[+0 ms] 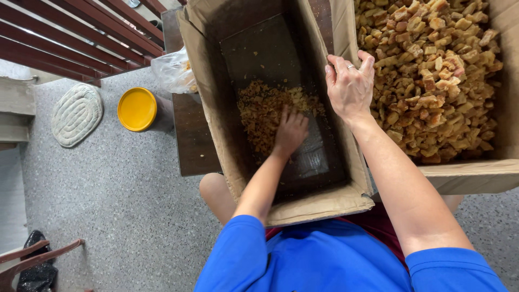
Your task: The person sorts through small fried food pieces in a cardboard box by hand, picking up individual pieces and moving others aside.
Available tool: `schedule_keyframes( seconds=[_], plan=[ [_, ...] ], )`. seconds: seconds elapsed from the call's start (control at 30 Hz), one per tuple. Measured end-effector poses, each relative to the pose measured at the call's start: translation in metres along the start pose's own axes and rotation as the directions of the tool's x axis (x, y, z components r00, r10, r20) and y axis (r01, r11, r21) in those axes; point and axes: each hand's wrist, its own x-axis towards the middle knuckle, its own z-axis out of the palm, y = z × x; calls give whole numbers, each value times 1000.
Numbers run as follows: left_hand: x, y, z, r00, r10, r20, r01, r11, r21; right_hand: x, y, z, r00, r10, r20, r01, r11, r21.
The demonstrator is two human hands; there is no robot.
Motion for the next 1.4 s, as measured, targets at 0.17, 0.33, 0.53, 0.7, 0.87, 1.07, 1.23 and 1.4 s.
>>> schedule_keyframes(
  seconds=[0.17,0.33,0.53,0.7,0.87,1.07,1.23,1.4],
  plan=[
    [-41,-2,-44,935,209,286,-150,965,-215,0,2,2,1000,11,28,-11,1000,-7],
    [-53,-5,-52,690,460,559,-442,879,-178,1,2,2,1000,1,-5,-1,1000,3],
    [-13,-54,-27,895,284,344,-221,952,-211,1,2,1,1000,-3,-7,3,1000,6],
    [56,-45,2,952,-261,159,306,803,-512,0,0,1,1000,-16,-17,16,1000,-6],
    [109,5,42,891,-416,181,453,798,-397,1,-1,-2,1000,-7,-16,7,1000,-14],
    [98,-17,75,697,-430,574,579,-134,-804,4,-1,-2,1000,10,18,-10,1000,-10],
    [73,-31,47,826,-376,420,563,519,-643,2,-1,-1,1000,4,19,-3,1000,-13],
    [92,1,60,886,-456,78,433,756,-491,0,0,1,1000,11,-1,-11,1000,-11]
  ],
)
